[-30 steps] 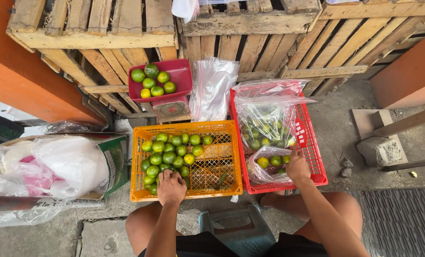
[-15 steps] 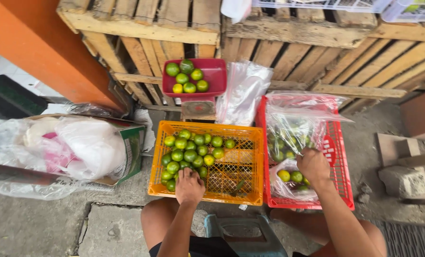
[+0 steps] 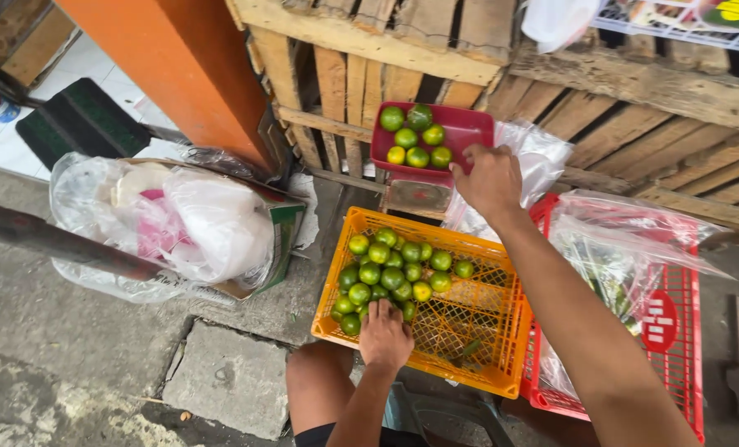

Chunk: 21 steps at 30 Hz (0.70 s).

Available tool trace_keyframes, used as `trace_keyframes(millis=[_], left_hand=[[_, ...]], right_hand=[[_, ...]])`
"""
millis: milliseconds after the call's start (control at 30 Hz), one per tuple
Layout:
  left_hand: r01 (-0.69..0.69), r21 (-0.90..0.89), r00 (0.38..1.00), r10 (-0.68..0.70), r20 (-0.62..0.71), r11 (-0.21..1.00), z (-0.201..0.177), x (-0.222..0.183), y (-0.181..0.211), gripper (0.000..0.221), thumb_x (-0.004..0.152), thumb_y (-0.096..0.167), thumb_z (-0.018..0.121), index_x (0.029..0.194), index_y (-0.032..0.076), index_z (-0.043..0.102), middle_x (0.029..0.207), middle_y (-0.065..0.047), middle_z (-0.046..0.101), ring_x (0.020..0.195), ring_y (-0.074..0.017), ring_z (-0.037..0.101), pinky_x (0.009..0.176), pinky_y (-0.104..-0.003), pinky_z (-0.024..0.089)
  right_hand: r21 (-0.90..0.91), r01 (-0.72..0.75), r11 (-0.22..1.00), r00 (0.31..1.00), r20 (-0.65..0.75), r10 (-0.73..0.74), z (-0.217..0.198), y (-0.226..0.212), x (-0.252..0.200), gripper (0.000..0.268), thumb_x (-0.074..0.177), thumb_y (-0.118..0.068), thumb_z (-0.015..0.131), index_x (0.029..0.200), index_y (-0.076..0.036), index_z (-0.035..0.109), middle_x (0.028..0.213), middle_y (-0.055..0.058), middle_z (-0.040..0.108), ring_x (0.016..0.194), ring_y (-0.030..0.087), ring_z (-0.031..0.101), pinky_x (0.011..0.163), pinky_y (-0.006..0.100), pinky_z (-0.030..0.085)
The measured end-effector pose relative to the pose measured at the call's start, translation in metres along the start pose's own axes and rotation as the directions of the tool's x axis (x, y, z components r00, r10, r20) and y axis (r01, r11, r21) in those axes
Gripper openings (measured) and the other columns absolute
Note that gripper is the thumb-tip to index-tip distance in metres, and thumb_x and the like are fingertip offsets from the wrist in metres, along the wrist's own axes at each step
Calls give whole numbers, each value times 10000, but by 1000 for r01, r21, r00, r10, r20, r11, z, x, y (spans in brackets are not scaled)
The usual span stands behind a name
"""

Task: Picking limes from a crate, weighing them on a scale, and placing them into plastic bags.

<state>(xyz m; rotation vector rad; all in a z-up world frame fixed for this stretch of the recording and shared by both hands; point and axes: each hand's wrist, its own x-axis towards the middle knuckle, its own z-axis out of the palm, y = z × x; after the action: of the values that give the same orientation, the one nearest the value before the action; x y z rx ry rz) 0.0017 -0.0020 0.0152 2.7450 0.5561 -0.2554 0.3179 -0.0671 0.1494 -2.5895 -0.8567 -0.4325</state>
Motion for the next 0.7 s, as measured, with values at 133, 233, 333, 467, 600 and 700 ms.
trace_keyframes(millis=[133,233,333,467,600,700], left_hand=[[-10,2,999,10,-40,1000,9,4,-4,301,965,320,572,1032,61,710,1204,-118,502,1171,-326,450,944,-466,484],[-5,-8,999,4,-41,1000,14,4,-7,274,953,310,590,995,64,705,1178,-117,507,1154,-324,461,918,-462,498],[-23,7,998,23,-67,1000,19,5,-7,263,947,305,589,989,72,703,1176,-121,515,1141,-328,468,906,-459,499],[-12,13,997,13,-77,1000,18,6,-7,269,950,303,592,994,65,709,1163,-118,512,1141,-331,462,903,-459,500],[-19,16,995,20,-102,1000,22,4,-7,265,938,298,598,976,61,710,1167,-113,507,1147,-331,461,906,-465,498],[-27,24,994,29,-102,999,22,4,-7,275,948,300,572,991,67,712,1183,-118,517,1151,-332,467,899,-464,502]], right_hand=[[-141,-272,952,904,303,303,2,-40,47,502,906,-550,719,1215,-156,729,1071,174,745,1186,413,584,995,487,463],[-264,-304,915,801,449,396,6,-58,61,647,865,-614,753,1182,-56,673,1184,206,689,1217,397,582,1033,473,458],[-306,-346,887,738,495,459,7,-63,65,596,882,-518,766,1254,-73,629,1278,185,647,1273,363,555,1068,457,443],[-277,-332,902,758,491,430,7,-61,64,455,904,-441,764,1222,-128,671,1157,118,673,1206,325,589,1086,451,448],[-62,-403,913,848,351,398,14,-36,54,599,832,-518,705,1333,-194,661,1216,162,691,1296,369,498,1112,444,352],[301,-327,896,943,169,287,-41,-38,22,502,763,-332,715,1215,-121,656,1156,63,705,1265,320,519,1039,440,453]])
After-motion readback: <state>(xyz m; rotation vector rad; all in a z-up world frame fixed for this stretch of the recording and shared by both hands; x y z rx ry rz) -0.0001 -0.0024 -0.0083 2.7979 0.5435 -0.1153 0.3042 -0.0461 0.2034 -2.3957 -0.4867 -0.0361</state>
